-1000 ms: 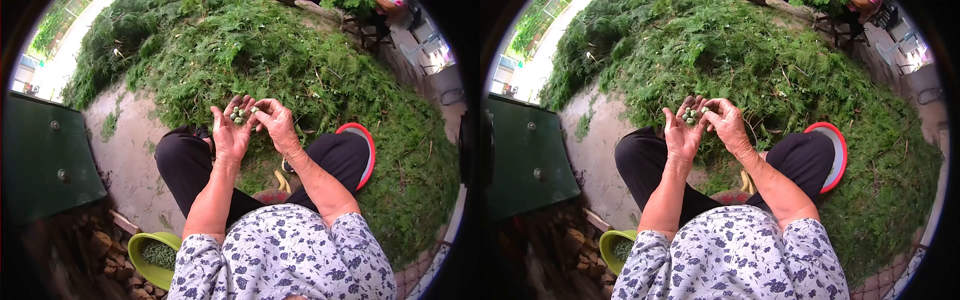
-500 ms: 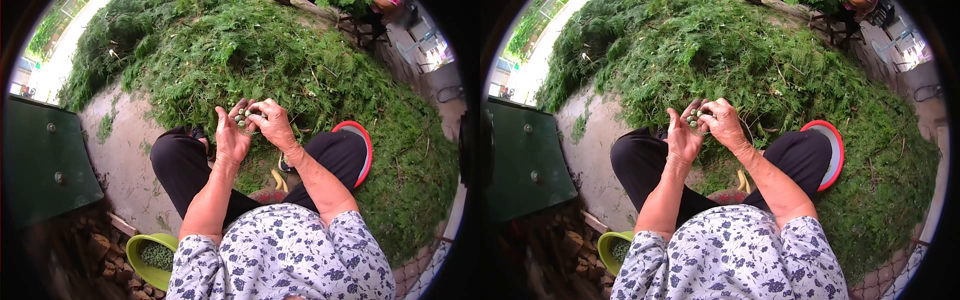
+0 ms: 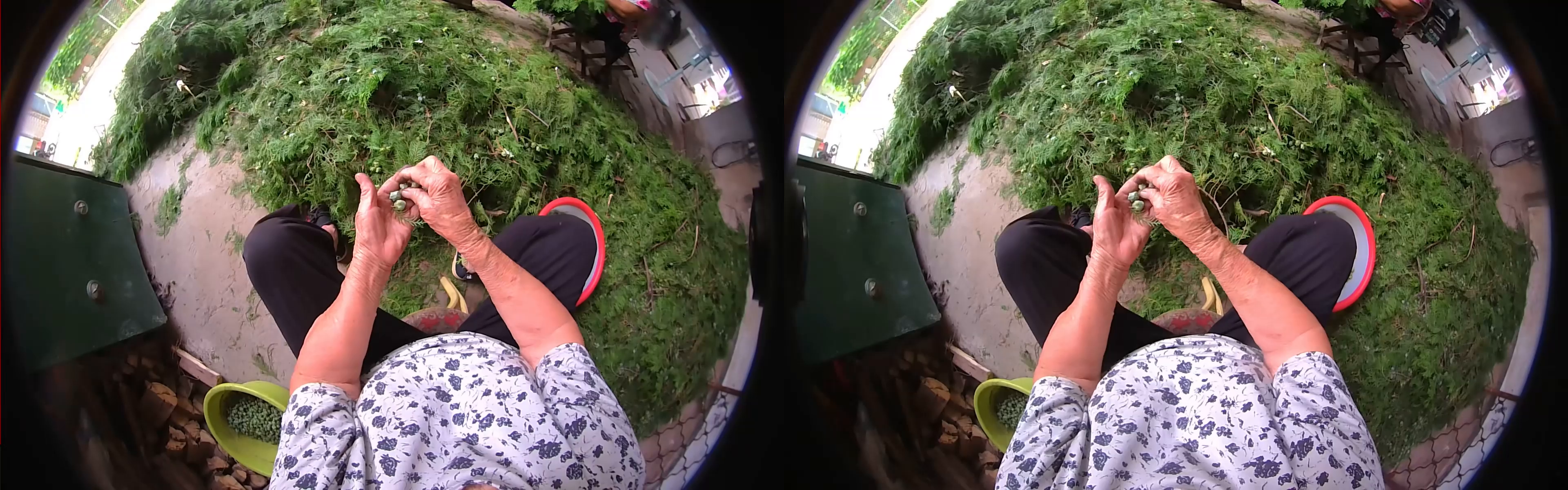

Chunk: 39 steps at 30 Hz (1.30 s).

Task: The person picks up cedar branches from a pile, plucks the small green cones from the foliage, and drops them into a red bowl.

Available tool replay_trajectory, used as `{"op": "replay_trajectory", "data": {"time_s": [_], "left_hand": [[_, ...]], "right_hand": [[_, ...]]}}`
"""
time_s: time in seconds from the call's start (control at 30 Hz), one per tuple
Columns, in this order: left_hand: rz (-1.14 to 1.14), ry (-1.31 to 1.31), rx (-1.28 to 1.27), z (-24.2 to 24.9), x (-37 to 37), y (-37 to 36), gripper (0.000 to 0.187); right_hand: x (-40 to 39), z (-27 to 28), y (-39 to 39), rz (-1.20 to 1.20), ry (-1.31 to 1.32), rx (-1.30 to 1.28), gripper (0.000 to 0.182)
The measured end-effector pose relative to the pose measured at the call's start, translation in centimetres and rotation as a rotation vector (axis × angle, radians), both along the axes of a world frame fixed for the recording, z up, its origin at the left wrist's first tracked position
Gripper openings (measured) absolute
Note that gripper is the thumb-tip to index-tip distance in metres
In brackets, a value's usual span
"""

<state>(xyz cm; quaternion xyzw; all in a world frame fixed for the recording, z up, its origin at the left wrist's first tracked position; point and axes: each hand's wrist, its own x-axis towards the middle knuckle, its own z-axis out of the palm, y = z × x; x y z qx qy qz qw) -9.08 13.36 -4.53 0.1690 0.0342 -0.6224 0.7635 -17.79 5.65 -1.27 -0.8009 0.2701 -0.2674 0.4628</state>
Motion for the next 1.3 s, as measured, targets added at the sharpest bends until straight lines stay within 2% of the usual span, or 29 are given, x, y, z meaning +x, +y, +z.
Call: {"op": "replay_trajectory", "data": {"time_s": [0.03,0.07,0.13,0.2,0.27,0.33,0.4,0.43,0.47,0.57,0.63,0.7,0.77,0.8,0.83,0.9,0.93,1.0,1.07,1.23,1.3], "left_hand": [[-0.011,0.024,-0.023,-0.6,0.1,0.1,0.073],[-0.020,0.048,-0.045,0.0,0.2,0.2,0.073],[0.020,0.042,0.038,1.4,0.0,0.1,0.074],[0.052,0.038,0.126,2.1,-0.1,0.2,0.075],[0.022,0.039,0.062,1.2,-0.1,0.2,0.078],[-0.024,0.005,-0.024,-1.3,0.4,0.3,0.078],[-0.066,-0.027,-0.111,-0.9,0.3,0.2,0.079],[-0.037,-0.046,-0.012,-0.7,-0.1,0.2,0.080],[-0.009,-0.065,0.088,-0.2,-0.3,0.1,0.080],[-0.010,-0.046,0.080,0.0,-0.6,0.1,0.082],[-0.011,-0.043,0.069,-0.9,-0.1,-0.1,0.083],[-0.081,0.016,-0.287,-3.4,0.7,-0.1,0.084],[-0.036,0.008,-0.191,-2.9,0.5,-0.2,0.084],[0.010,-0.004,-0.098,-1.5,0.4,-0.1,0.084],[0.032,0.018,0.041,0.0,0.1,-0.1,0.084],[0.015,-0.012,0.014,-0.6,0.3,0.0,0.084],[-0.005,-0.042,-0.013,-1.1,0.4,0.1,0.084],[-0.044,-0.048,-0.101,-0.8,0.5,0.1,0.085],[-0.011,-0.057,0.013,-0.1,0.1,0.2,0.086],[-0.026,-0.032,-0.006,-0.6,0.5,0.4,0.083],[0.059,-0.092,0.158,-1.6,0.8,0.6,0.061]], "right_hand": [[-0.2,0.4,0.3,-0.026,-0.044,0.201,0.014],[-0.3,0.3,0.1,-0.024,-0.044,0.202,0.014],[-0.8,0.0,-1.3,-0.035,-0.261,0.769,0.012],[-1.0,0.8,-1.6,-0.025,-0.331,0.845,0.013],[-1.1,1.9,-1.3,0.044,-0.212,0.888,0.013],[-0.7,0.0,-1.0,0.028,-0.051,0.706,0.014],[-0.3,-0.8,-0.3,0.014,0.100,0.080,0.014],[-0.2,-0.9,-0.1,-0.005,0.064,-0.109,0.016],[-0.1,-1.1,-0.2,-0.004,0.065,-0.108,0.016],[-0.1,-0.9,-0.3,0.033,0.120,-0.206,0.018],[-0.3,1.2,-0.5,0.019,0.046,0.688,0.020],[-1.0,1.7,-1.5,0.043,-0.120,0.924,0.021],[-1.4,0.6,-1.6,0.054,-0.347,1.067,0.025],[-1.5,0.3,-1.6,0.055,-0.344,1.068,0.025],[-1.6,0.1,-1.5,0.074,-0.301,1.017,0.025],[-1.8,0.4,-1.3,0.117,-0.142,0.916,0.020],[-1.4,0.5,-0.9,0.147,-0.044,0.695,0.018],[-1.3,-0.2,-0.3,0.125,0.090,0.029,0.018],[-1.0,-1.0,0.1,0.134,0.038,0.021,0.022],[-1.1,-0.6,0.5,0.036,0.062,0.008,0.022],[-1.3,-0.3,0.2,-0.060,0.116,-0.019,0.023]]}}
